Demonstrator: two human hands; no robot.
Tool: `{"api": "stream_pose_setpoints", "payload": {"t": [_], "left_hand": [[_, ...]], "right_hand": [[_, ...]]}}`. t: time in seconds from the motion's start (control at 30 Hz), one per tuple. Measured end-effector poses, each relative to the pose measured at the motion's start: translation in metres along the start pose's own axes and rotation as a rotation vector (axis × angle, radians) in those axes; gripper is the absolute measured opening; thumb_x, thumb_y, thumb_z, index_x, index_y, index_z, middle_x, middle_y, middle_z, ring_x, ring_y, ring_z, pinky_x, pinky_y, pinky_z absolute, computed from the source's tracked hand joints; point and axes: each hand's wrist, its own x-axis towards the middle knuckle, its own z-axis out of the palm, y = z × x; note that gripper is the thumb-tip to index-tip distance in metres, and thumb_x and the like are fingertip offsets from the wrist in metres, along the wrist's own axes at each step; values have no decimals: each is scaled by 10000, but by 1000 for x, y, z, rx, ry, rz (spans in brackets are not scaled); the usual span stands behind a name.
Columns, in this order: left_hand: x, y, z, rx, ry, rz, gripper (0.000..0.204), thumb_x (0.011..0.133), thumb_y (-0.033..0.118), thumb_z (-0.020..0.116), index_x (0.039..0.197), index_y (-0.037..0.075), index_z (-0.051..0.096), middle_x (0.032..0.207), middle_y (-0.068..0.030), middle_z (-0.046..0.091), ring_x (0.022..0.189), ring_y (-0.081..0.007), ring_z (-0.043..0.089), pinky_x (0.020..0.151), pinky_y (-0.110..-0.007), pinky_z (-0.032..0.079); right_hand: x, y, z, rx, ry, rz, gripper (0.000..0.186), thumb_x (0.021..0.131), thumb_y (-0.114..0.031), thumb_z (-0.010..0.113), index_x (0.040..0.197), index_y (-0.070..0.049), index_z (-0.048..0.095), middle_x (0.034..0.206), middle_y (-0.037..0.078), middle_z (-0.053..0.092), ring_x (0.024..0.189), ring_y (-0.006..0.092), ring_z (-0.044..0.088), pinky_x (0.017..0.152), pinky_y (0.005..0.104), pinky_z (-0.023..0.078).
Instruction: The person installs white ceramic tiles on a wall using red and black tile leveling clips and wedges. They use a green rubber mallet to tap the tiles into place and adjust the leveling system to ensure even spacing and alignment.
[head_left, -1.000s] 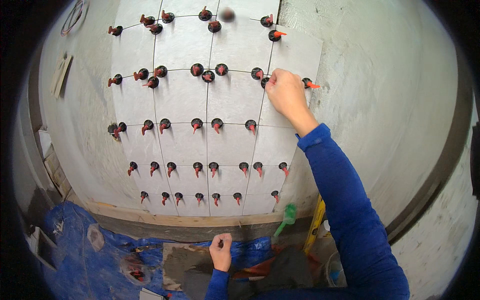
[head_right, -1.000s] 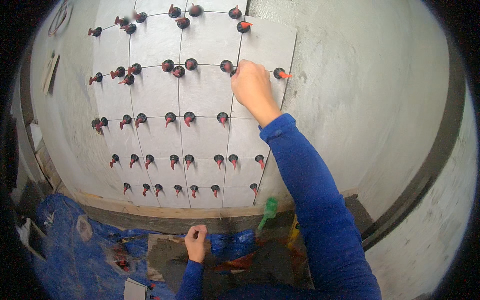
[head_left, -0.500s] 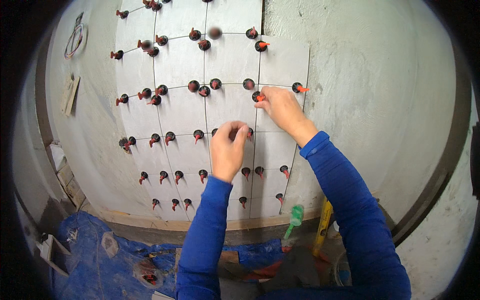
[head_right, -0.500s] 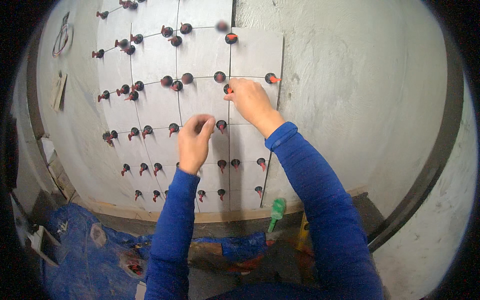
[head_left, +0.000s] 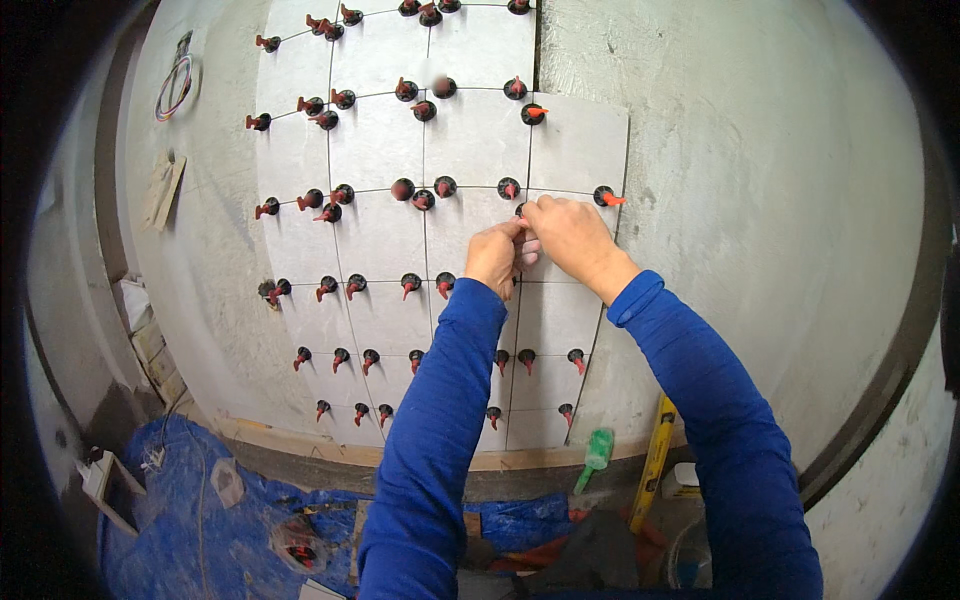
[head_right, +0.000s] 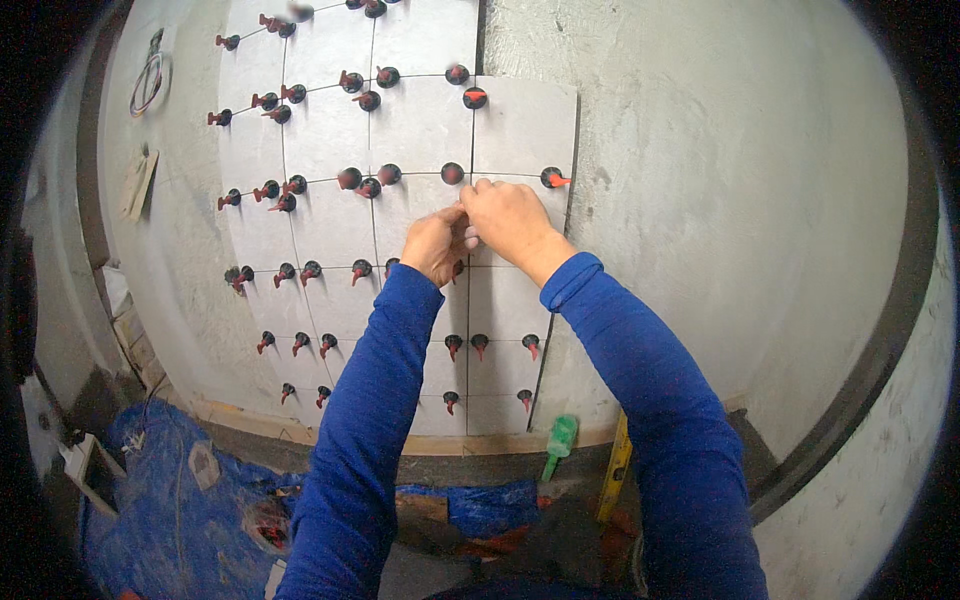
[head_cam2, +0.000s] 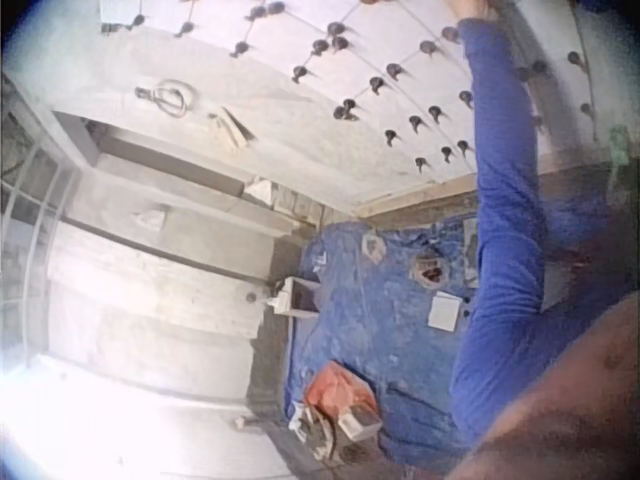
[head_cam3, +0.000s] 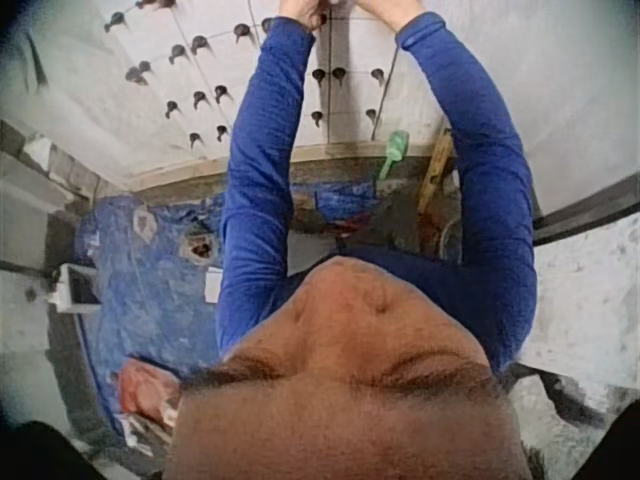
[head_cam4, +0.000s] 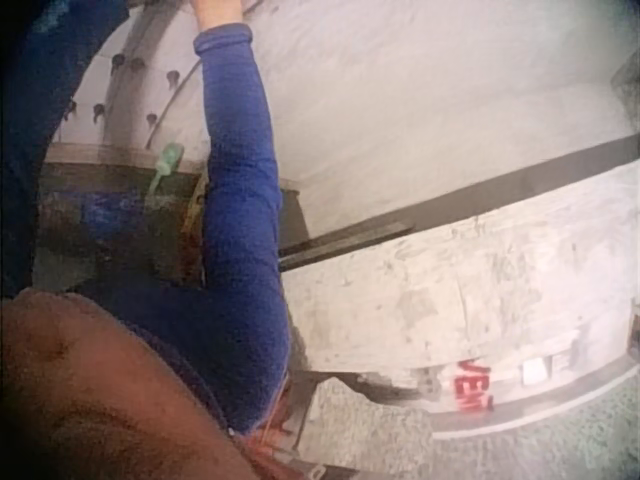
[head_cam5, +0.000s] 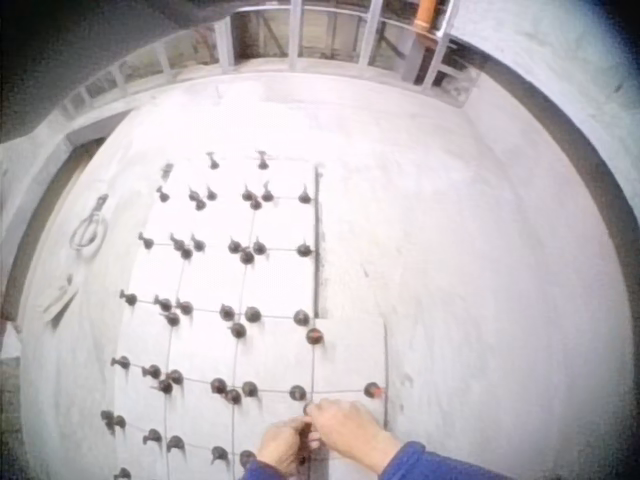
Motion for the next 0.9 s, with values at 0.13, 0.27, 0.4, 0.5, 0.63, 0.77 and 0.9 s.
{"api": "stream_pose_setpoints", "payload": {"t": [0.13,0.27,0.4,0.5,0.63,0.77,0.9], "left_hand": [[4,-11,5,-169,63,-39,214,1083,203,539,1066,54,691,933,-21,687,737,-115,647,582,-269,542],[8,-19,6,-223,70,-75,226,1086,266,554,1041,93,692,907,17,662,728,-105,632,583,-275,552],[7,-24,9,-330,31,-122,251,1081,314,582,1155,86,660,998,-21,675,818,-135,682,693,-319,617],[7,-27,10,-348,24,-168,267,1110,355,492,1099,136,644,959,-3,686,833,-145,662,747,-330,577],[17,-31,7,-533,-126,-222,288,1116,363,463,1171,123,612,1100,-65,703,978,-212,685,844,-397,582],[29,-34,5,-589,-180,-221,310,1102,334,501,1274,99,608,1206,-140,711,1079,-277,724,880,-480,615],[30,-30,11,-616,-99,-228,308,1090,312,526,1297,98,603,1178,-109,719,1061,-260,720,857,-457,609]], "right_hand": [[4,-4,2,-116,-51,-10,202,817,-201,737,934,-42,694,869,108,729,764,257,758,652,373,610],[6,-6,-1,-152,-94,-23,173,822,-178,715,925,-39,698,854,113,733,756,252,759,645,367,607],[1,-3,-7,-136,-113,-44,157,858,-163,680,948,-35,666,841,111,710,731,268,742,614,372,586],[0,-6,-8,-129,-114,-25,152,855,-159,686,935,-33,656,835,114,702,722,274,742,611,378,586],[2,-6,-9,-129,-104,-39,140,854,-153,687,920,-37,646,843,123,697,720,283,742,602,374,585],[6,-3,-9,-125,-101,-38,226,795,-189,753,929,-31,664,875,135,714,760,279,750,639,378,600],[8,-1,-8,-140,-111,-17,260,771,-199,778,938,-26,680,891,140,724,787,284,752,678,384,609]]}}
